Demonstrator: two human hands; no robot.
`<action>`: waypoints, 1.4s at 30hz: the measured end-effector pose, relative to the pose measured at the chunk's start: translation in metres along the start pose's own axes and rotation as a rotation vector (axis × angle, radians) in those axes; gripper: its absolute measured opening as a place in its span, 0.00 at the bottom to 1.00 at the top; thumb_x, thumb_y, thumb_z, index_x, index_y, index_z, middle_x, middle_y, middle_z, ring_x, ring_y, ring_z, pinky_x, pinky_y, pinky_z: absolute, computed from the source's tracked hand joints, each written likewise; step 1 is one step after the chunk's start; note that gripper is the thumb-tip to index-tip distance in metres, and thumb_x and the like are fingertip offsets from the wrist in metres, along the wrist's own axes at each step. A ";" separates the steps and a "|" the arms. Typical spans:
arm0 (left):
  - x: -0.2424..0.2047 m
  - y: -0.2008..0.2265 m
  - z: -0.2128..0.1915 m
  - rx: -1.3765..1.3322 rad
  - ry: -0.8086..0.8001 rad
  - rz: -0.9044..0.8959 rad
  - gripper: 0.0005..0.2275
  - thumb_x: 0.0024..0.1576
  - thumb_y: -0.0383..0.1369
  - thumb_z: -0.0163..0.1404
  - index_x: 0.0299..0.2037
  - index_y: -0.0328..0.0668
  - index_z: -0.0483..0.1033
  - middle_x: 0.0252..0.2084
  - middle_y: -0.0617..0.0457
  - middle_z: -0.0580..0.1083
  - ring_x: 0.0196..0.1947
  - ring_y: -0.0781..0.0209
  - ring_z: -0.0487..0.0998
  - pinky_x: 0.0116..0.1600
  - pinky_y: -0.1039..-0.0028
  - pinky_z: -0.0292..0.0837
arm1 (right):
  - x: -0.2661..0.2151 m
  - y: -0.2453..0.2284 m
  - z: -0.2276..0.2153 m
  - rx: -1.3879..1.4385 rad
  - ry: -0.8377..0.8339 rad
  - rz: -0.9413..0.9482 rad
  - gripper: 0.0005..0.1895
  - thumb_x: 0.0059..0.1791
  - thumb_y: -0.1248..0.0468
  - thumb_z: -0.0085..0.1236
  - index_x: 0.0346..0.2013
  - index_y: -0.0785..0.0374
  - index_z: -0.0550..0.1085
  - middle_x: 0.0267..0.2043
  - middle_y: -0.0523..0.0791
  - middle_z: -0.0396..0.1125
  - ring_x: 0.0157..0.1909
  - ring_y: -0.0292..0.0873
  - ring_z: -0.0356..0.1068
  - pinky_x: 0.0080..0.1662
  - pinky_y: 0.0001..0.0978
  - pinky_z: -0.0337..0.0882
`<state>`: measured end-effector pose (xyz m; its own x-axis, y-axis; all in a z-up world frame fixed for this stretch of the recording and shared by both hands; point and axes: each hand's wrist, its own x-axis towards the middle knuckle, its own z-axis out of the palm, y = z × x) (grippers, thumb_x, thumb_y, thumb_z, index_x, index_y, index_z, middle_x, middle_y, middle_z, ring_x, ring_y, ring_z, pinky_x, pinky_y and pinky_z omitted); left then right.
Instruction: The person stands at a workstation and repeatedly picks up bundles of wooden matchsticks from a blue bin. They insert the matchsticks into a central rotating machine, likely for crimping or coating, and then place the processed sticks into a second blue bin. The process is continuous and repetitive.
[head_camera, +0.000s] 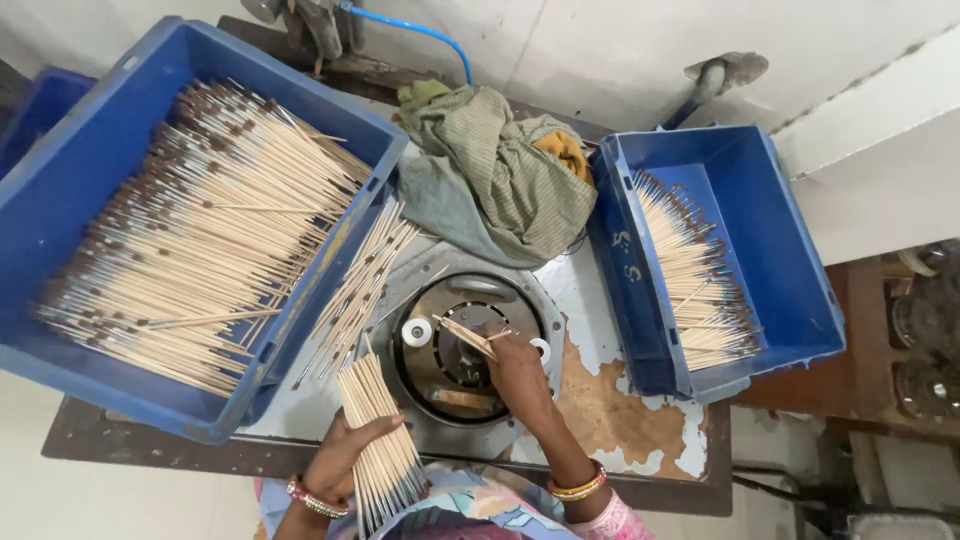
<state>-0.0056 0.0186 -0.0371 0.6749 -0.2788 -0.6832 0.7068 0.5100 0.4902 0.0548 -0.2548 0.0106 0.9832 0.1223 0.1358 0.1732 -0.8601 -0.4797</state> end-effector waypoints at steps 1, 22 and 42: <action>-0.001 0.002 0.005 -0.007 0.002 0.003 0.18 0.49 0.22 0.59 0.49 0.30 0.70 0.37 0.43 0.79 0.34 0.48 0.85 0.33 0.62 0.84 | -0.001 0.001 0.001 -0.001 -0.005 -0.006 0.14 0.45 0.74 0.53 0.45 0.63 0.71 0.36 0.56 0.70 0.43 0.63 0.70 0.43 0.55 0.68; -0.010 0.017 0.023 0.150 -0.096 0.084 0.18 0.45 0.26 0.63 0.45 0.30 0.73 0.32 0.48 0.79 0.29 0.57 0.84 0.31 0.67 0.81 | -0.002 0.001 -0.018 -0.076 -0.083 0.063 0.06 0.47 0.71 0.59 0.36 0.68 0.70 0.29 0.57 0.69 0.35 0.61 0.72 0.40 0.51 0.70; -0.015 0.030 0.038 0.430 -0.067 0.318 0.16 0.47 0.32 0.67 0.42 0.34 0.79 0.32 0.47 0.81 0.28 0.60 0.82 0.31 0.71 0.79 | -0.017 -0.029 -0.072 0.452 0.031 0.297 0.06 0.53 0.67 0.58 0.42 0.63 0.81 0.34 0.51 0.79 0.35 0.53 0.79 0.37 0.42 0.78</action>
<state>0.0134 0.0066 0.0083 0.8717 -0.2235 -0.4361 0.4792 0.2028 0.8539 0.0293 -0.2672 0.0843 0.9927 -0.1141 -0.0399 -0.0971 -0.5561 -0.8254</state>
